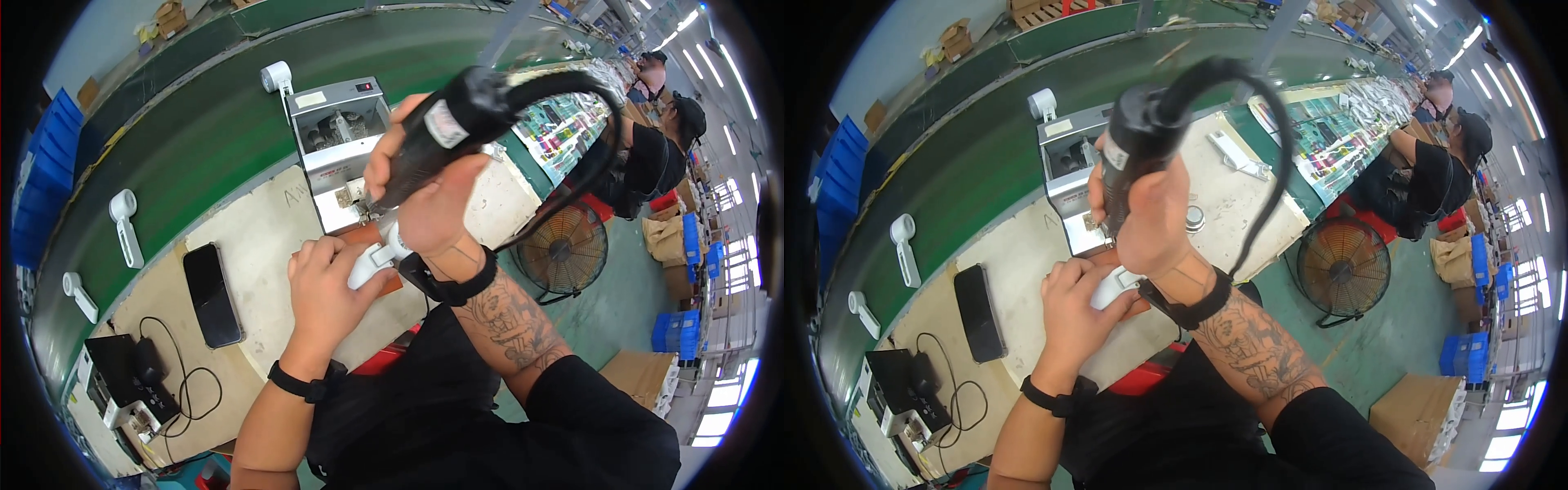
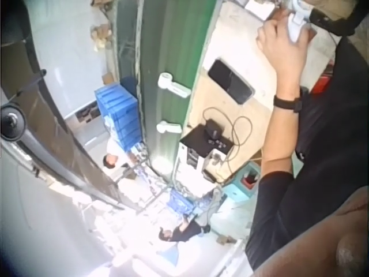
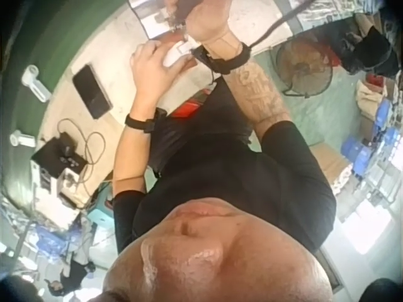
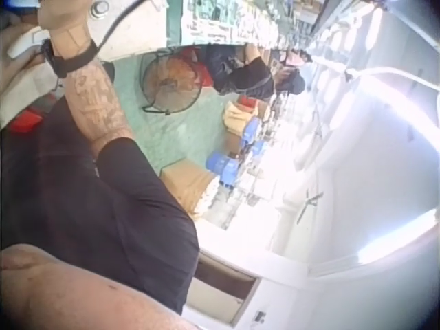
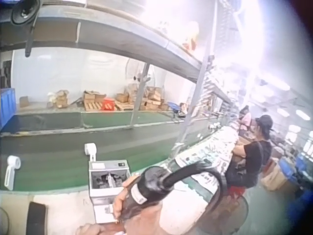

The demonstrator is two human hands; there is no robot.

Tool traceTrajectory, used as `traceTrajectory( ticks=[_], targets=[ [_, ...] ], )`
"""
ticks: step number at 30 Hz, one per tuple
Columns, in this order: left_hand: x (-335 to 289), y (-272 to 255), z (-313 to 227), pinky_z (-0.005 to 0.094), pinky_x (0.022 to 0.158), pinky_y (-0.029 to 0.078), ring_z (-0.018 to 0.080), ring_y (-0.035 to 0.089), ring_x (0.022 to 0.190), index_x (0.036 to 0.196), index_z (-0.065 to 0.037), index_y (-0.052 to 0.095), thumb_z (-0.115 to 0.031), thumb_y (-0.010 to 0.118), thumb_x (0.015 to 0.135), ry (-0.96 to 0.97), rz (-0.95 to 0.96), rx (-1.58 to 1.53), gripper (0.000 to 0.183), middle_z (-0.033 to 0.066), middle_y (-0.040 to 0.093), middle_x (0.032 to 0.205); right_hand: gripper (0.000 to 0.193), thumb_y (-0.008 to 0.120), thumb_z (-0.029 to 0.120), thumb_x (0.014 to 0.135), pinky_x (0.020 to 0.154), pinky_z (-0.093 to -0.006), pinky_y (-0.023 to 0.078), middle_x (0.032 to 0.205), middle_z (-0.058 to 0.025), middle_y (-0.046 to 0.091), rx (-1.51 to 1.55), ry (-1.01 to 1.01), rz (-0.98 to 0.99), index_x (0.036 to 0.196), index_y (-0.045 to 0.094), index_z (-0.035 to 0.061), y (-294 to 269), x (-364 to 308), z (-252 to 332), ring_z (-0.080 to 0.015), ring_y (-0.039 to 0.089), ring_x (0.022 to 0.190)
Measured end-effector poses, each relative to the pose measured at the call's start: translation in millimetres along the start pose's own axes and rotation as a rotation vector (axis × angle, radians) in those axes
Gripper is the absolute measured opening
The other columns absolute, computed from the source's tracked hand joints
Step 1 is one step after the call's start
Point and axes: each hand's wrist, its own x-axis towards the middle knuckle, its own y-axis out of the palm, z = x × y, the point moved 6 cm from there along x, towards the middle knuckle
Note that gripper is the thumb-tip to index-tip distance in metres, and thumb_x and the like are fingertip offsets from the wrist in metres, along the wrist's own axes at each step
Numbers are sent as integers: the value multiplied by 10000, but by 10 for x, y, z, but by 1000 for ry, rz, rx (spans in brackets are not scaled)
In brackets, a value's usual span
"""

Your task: Assembling small handheld fans using an electric screwdriver at a factory assembly line.

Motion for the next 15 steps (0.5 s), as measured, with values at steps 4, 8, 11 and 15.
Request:
traceTrajectory(
  ticks=[4,8,11,15],
  targets=[
    [-9,-17,-25,445,896,455,279,617,1006,1088,-96,821,-339,979,738,-11,-5,3,454,29,635,1018,1089,404,1038,858,633,-308,498,773,-63,613,-1,26,-2,1310,475,49,27,-83,-102,-157,587,657],
    [-23,-2,-23,442,891,458,279,621,1001,1077,-97,825,-341,982,730,-5,-10,15,453,30,637,1012,1089,381,1045,858,628,-310,498,773,-65,615,-30,76,-44,1305,468,55,-61,-226,-18,-155,589,655],
    [-8,15,-27,444,892,464,283,626,991,1065,-97,826,-342,984,724,-20,10,9,449,28,641,1007,1087,359,1037,883,619,-313,511,773,-67,614,-12,80,20,1320,457,47,-161,-354,127,-160,597,647],
    [2,22,-41,447,889,470,287,624,972,1060,-103,829,-324,996,705,-5,-22,2,450,24,635,978,1081,348,1027,905,608,-319,520,762,-85,613,43,79,-12,1315,454,32,-240,-490,247,-165,603,633]
  ],
)
